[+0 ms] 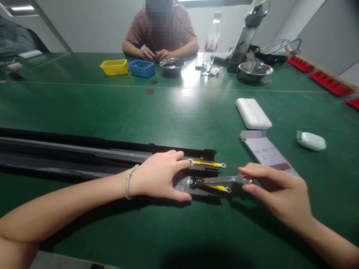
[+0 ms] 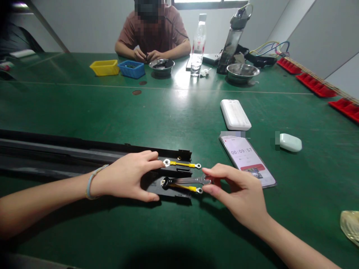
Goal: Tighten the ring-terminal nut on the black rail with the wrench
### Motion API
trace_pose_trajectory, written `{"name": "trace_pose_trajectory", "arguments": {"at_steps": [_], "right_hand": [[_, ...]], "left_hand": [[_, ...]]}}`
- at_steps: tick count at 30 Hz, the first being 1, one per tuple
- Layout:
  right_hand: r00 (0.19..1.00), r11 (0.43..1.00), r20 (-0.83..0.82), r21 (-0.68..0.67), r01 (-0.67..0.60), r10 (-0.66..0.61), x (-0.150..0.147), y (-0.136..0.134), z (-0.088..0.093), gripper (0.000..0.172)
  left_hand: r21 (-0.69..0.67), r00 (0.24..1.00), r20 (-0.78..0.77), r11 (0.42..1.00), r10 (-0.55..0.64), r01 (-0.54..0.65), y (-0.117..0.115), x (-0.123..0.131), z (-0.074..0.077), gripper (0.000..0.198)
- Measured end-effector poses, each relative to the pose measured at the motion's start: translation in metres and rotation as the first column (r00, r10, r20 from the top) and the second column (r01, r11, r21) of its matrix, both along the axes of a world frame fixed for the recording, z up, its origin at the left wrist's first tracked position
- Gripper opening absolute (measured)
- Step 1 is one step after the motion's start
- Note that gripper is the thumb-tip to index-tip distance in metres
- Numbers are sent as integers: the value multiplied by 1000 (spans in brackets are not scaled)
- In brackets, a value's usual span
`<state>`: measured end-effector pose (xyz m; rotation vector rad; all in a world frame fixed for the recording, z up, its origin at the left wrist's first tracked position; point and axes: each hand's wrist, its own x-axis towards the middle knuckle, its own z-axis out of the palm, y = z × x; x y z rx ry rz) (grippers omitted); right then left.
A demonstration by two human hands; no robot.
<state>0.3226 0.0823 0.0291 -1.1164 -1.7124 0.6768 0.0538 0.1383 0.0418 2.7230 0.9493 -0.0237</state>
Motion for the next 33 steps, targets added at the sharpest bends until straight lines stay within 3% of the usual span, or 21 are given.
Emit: {"name": "trace_pose_trajectory", "arguments": {"at_steps": [4,12,19,24,33], "right_hand": [[983,990,124,-13,141,-139,-1,1,-4,23],[973,982,160,-63,175,-163,3,3,-12,22],[996,991,51,-114,77,-72,9,-4,-7,14],[1000,995,2,-98,-19,19,6,-12,-2,17],[972,969,-133,-129,-213,195,1,-20,-13,24]], "left_hand": [[3,1000,-1,1000,1,-1,0,1,0,61],[-11,1000,-6,1000,7,-7,0,6,-6,62],[0,1000,5,1000,2,-2,1,11,-13,62],[-4,1000,3,1000,4,-4,1,11,-12,61],[-13,1000,2,1000,4,-4,5,10,-12,61]]}}
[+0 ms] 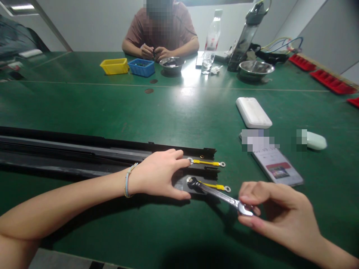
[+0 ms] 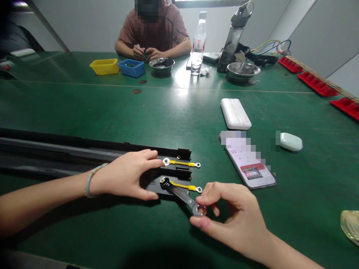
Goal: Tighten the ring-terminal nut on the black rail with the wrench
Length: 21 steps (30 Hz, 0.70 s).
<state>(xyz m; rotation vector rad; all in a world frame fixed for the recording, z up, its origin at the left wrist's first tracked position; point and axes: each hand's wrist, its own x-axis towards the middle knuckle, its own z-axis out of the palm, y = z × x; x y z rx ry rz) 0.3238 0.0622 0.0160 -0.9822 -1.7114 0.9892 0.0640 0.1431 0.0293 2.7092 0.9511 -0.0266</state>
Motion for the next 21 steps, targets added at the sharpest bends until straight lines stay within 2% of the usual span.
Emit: {"name": "trace_pose_trajectory", "arguments": {"at_steps": [6,10,15,21], "right_hand": [[1000,1000,-12,-2,0,0,0,4,2,21],[991,992,40,-19,125,-124,0,7,8,18],[936,936,141,-101,337,-321,-8,11,14,18],[925,908,149,-192,373,-349,-12,16,7,29]], "left_hand": [[2,1000,6,1000,-4,4,-1,-1,0,61],[3,1000,-2,1000,-5,5,-4,-2,1,60],[2,1000,-15,1000,-3,3,-7,-7,8,61],[1,1000,-17,1000,3,-3,-9,-11,12,60]]}}
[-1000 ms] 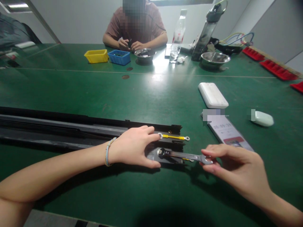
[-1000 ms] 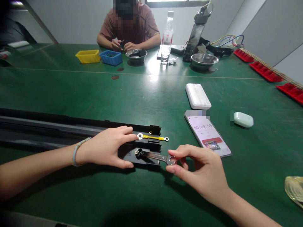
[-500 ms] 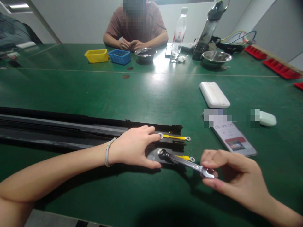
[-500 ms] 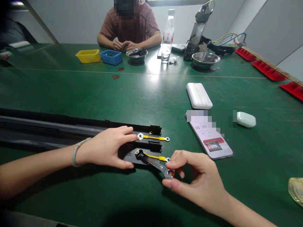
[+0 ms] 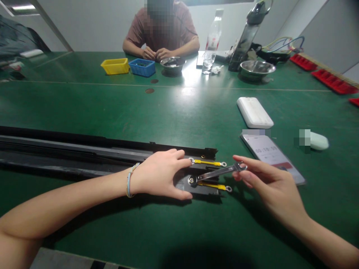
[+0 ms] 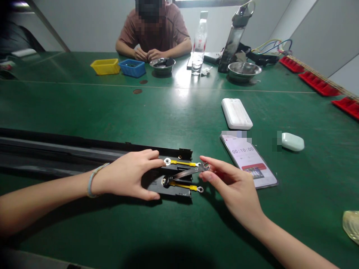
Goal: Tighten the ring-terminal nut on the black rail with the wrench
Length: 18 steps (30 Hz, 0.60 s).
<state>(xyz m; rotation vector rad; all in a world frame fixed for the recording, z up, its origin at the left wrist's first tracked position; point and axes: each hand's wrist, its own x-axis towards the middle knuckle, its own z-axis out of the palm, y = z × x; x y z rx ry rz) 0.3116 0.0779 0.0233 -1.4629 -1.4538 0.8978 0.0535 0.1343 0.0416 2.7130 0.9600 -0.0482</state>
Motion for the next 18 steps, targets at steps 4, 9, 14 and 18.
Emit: {"name": "trace_pose_trajectory", "arguments": {"at_steps": [4,9,14,18], "right_hand": [[1000,1000,16,15,-12,12,1,3,-6,29],[996,994,86,98,-40,32,7,3,-6,23],[985,948,70,266,-173,160,15,1,-5,21],[942,882,6,347,-318,337,16,-2,-8,26]], "left_hand": [[-7,1000,-4,1000,7,-7,-1,0,0,60],[-3,1000,-3,1000,2,-2,0,2,-4,60],[-1,1000,2,1000,1,-1,2,6,-8,60],[-6,1000,6,1000,0,0,4,8,-9,60]]}}
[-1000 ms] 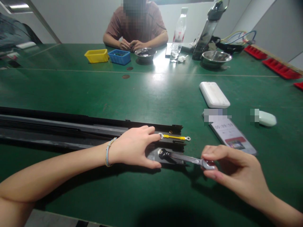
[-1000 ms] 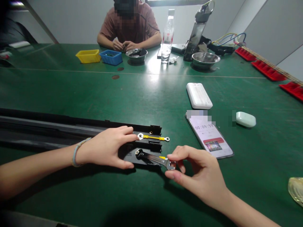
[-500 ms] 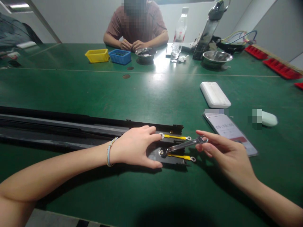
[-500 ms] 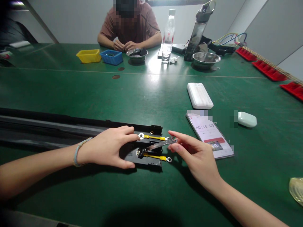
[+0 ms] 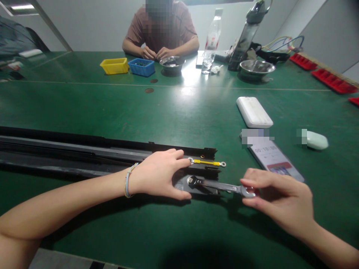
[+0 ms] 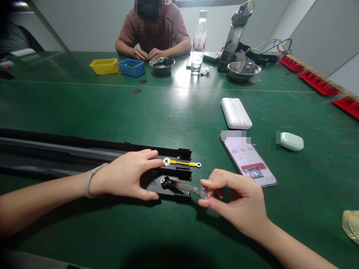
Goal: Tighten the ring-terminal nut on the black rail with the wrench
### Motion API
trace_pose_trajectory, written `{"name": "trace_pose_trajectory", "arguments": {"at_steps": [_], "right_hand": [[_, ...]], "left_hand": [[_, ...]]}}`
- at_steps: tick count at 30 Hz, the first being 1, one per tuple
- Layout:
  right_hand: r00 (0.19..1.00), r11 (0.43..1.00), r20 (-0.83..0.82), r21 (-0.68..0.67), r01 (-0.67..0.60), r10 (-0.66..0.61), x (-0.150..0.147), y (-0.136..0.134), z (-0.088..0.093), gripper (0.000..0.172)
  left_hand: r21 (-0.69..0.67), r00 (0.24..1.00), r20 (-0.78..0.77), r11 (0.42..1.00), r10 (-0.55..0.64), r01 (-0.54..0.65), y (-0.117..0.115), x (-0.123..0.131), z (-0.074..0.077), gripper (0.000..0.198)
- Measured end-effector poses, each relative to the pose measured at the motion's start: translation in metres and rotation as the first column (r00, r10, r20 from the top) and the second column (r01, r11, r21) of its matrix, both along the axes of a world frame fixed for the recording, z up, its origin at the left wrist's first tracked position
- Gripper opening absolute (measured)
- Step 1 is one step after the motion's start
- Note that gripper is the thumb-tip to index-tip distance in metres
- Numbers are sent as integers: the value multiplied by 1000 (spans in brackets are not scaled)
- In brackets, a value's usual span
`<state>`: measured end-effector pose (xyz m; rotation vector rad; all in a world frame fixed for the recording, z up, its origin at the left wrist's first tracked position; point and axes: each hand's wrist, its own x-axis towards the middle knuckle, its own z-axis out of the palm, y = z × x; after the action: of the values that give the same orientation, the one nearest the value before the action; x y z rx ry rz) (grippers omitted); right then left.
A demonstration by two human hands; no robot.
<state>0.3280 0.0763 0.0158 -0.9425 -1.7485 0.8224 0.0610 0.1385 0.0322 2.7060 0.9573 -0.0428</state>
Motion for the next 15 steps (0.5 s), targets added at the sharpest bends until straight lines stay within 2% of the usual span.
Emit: {"name": "trace_pose_trajectory", "arguments": {"at_steps": [5,9,12,15], "right_hand": [[992,992,-39,28,-120,121,-5,-4,0,26],[993,993,-33,27,-114,115,-5,-6,1,26],[999,999,-8,4,-39,39,-3,-5,2,25],[988,988,68,-45,145,-142,-3,-3,4,21]], "left_hand": [[-7,1000,4,1000,-2,2,4,1,-1,61],[-9,1000,1,1000,2,-2,5,2,0,61],[-11,1000,-2,1000,3,-3,3,2,0,60],[-5,1000,-4,1000,1,-1,1,2,-1,61]]}}
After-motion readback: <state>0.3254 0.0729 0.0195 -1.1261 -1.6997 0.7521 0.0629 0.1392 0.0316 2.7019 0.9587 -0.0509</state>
